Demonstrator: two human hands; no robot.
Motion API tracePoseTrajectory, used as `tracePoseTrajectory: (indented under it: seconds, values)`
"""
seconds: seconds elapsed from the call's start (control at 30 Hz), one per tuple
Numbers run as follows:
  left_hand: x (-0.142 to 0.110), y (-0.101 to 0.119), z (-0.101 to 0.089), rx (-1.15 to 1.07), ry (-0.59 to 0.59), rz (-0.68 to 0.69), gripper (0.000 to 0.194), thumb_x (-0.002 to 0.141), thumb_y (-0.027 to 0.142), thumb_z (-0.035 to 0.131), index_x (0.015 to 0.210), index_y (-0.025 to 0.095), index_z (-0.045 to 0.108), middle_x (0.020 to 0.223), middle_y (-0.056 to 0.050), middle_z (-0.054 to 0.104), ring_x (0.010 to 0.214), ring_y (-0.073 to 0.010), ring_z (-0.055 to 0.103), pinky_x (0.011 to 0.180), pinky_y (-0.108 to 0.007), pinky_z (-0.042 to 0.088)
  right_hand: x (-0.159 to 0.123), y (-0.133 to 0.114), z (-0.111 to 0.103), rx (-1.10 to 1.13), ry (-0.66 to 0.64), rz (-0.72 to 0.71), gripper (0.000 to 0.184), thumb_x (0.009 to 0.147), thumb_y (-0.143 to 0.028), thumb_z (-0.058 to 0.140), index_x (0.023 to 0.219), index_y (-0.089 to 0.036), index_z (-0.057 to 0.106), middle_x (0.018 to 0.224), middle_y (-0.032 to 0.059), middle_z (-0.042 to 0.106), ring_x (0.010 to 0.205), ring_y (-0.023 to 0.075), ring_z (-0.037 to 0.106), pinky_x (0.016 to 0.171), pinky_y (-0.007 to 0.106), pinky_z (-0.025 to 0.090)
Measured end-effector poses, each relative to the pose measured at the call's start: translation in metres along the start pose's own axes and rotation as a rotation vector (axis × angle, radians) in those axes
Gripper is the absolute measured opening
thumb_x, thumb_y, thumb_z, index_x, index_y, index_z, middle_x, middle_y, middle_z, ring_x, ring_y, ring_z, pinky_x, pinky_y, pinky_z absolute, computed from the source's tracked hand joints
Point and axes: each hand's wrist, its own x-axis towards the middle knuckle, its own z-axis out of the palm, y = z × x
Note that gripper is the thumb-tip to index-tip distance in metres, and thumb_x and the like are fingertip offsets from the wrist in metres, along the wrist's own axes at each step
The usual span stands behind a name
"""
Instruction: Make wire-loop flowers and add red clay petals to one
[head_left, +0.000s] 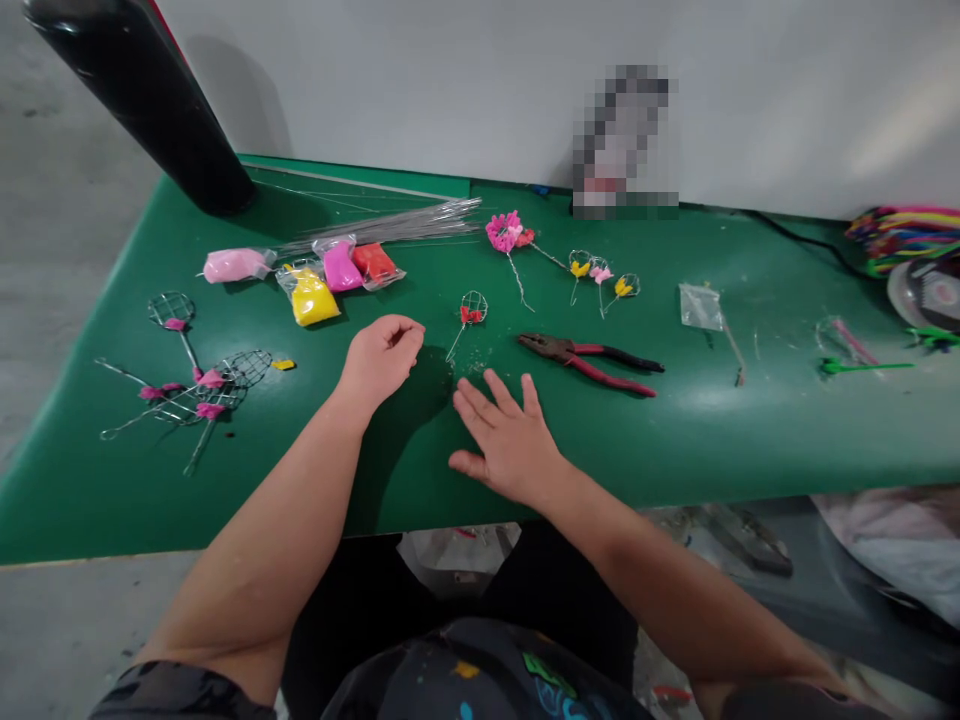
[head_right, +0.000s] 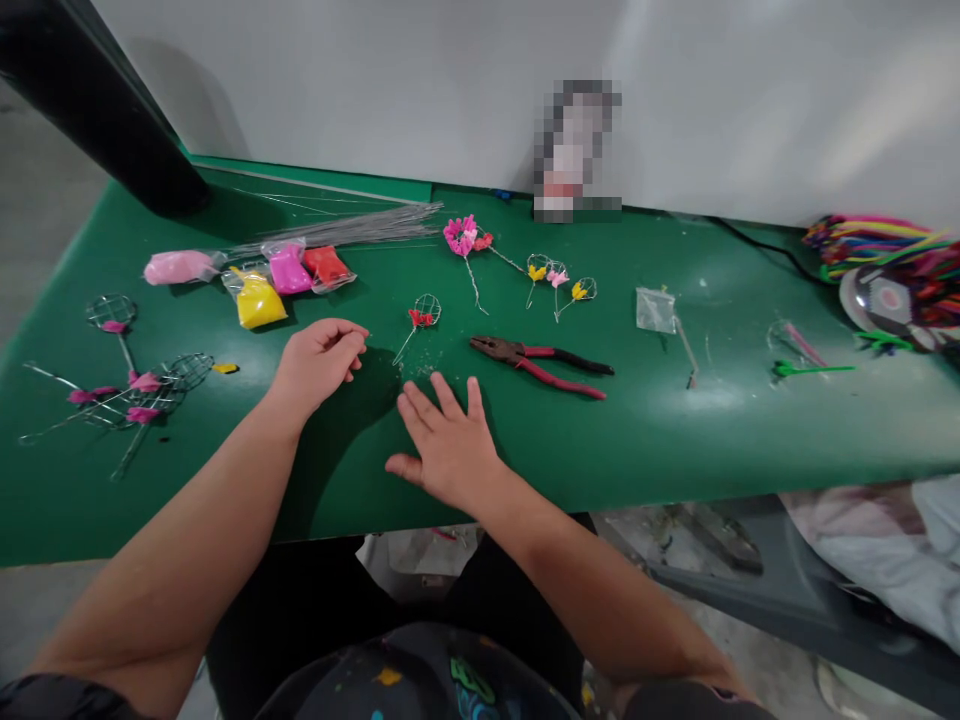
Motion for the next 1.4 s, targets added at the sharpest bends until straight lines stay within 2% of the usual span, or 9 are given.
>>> tracePoseTrajectory:
  seconds: [0.07,0.23,0.33,0.43,0.6,0.77,0.83,1.2,1.4]
  values:
    - [0.000,0.000,0.000,0.001,0.001,-0.005,0.018,0.071,0.029,0.050,0.078,0.018,0.061,0.059,0.001,0.057,0.046,-0.0079,0.049,0.040,-0.019,0.041,0.003,0.002,-0.002,-0.011,-0.007,0.017,0.068,0.083,-0.062,0.023,0.134,-0.020,0.034,0.143,0.0047,0.029,0.132,0.0339,0.014,0.102,0.062,0.001]
    - [0.001,-0.003,0.000,0.037,-0.002,0.012,0.019,0.072,0.030,0.049,0.079,0.018,0.062,0.060,0.001,0.058,0.048,-0.0086,0.051,0.043,-0.019,0.041,0.000,0.000,-0.003,0.011,-0.036,-0.103,0.070,0.081,-0.066,0.021,0.134,-0.023,0.035,0.142,0.0040,0.031,0.131,0.0345,0.015,0.100,0.064,0.001]
    - [0.001,-0.003,0.000,0.053,-0.005,0.025,0.020,0.072,0.030,0.049,0.080,0.017,0.062,0.060,0.001,0.058,0.050,-0.0088,0.052,0.045,-0.019,0.042,0.003,0.002,-0.002,0.022,-0.024,0.006,0.070,0.081,-0.065,0.023,0.135,-0.022,0.033,0.142,0.0043,0.029,0.131,0.0356,0.014,0.100,0.064,0.000]
    - [0.000,-0.001,-0.001,0.039,-0.009,0.003,0.020,0.072,0.030,0.048,0.081,0.017,0.061,0.059,0.001,0.057,0.047,-0.0083,0.050,0.043,-0.020,0.041,0.006,0.006,-0.002,0.056,-0.051,0.014,0.075,0.079,-0.067,0.022,0.136,-0.019,0.031,0.144,0.0053,0.026,0.132,0.0350,0.011,0.101,0.062,0.000]
    - [0.000,-0.001,0.000,0.063,-0.013,0.022,0.021,0.071,0.031,0.049,0.080,0.017,0.062,0.060,0.001,0.058,0.050,-0.0093,0.052,0.046,-0.020,0.042,0.000,0.012,-0.007,0.190,-0.050,0.083,0.082,0.078,-0.069,0.018,0.139,-0.015,0.021,0.144,0.0097,0.023,0.132,0.0312,0.013,0.104,0.056,0.010]
    - [0.000,0.000,0.000,0.048,-0.011,-0.012,0.021,0.071,0.031,0.049,0.080,0.018,0.062,0.059,0.000,0.058,0.047,-0.0090,0.050,0.044,-0.021,0.041,-0.005,0.009,-0.007,0.214,0.004,0.134,0.070,0.081,-0.066,0.021,0.127,-0.020,0.046,0.135,0.0072,0.041,0.129,0.0324,0.019,0.103,0.056,0.009]
    - [0.000,0.000,0.000,0.047,-0.012,-0.004,0.021,0.071,0.031,0.049,0.080,0.018,0.062,0.059,0.000,0.058,0.048,-0.0091,0.051,0.044,-0.021,0.040,-0.007,0.006,-0.006,0.207,0.029,0.138,0.065,0.081,-0.064,0.024,0.123,-0.022,0.051,0.132,0.0065,0.044,0.128,0.0322,0.021,0.103,0.056,0.010]
    - [0.002,-0.004,0.001,0.050,-0.020,0.027,0.021,0.071,0.032,0.048,0.081,0.018,0.062,0.061,0.000,0.059,0.050,-0.0094,0.052,0.046,-0.021,0.041,-0.008,-0.005,-0.008,0.255,0.069,0.111,0.050,0.084,-0.053,0.037,0.121,-0.023,0.053,0.120,0.0073,0.053,0.122,0.0288,0.031,0.103,0.052,0.016]
    - [0.002,-0.005,0.000,0.066,-0.023,0.026,0.022,0.072,0.032,0.048,0.081,0.017,0.062,0.062,0.000,0.059,0.051,-0.0096,0.052,0.048,-0.021,0.042,-0.003,-0.002,-0.006,0.094,0.068,0.040,0.048,0.083,-0.053,0.039,0.121,-0.027,0.052,0.124,0.0058,0.050,0.123,0.0313,0.028,0.103,0.056,0.009]
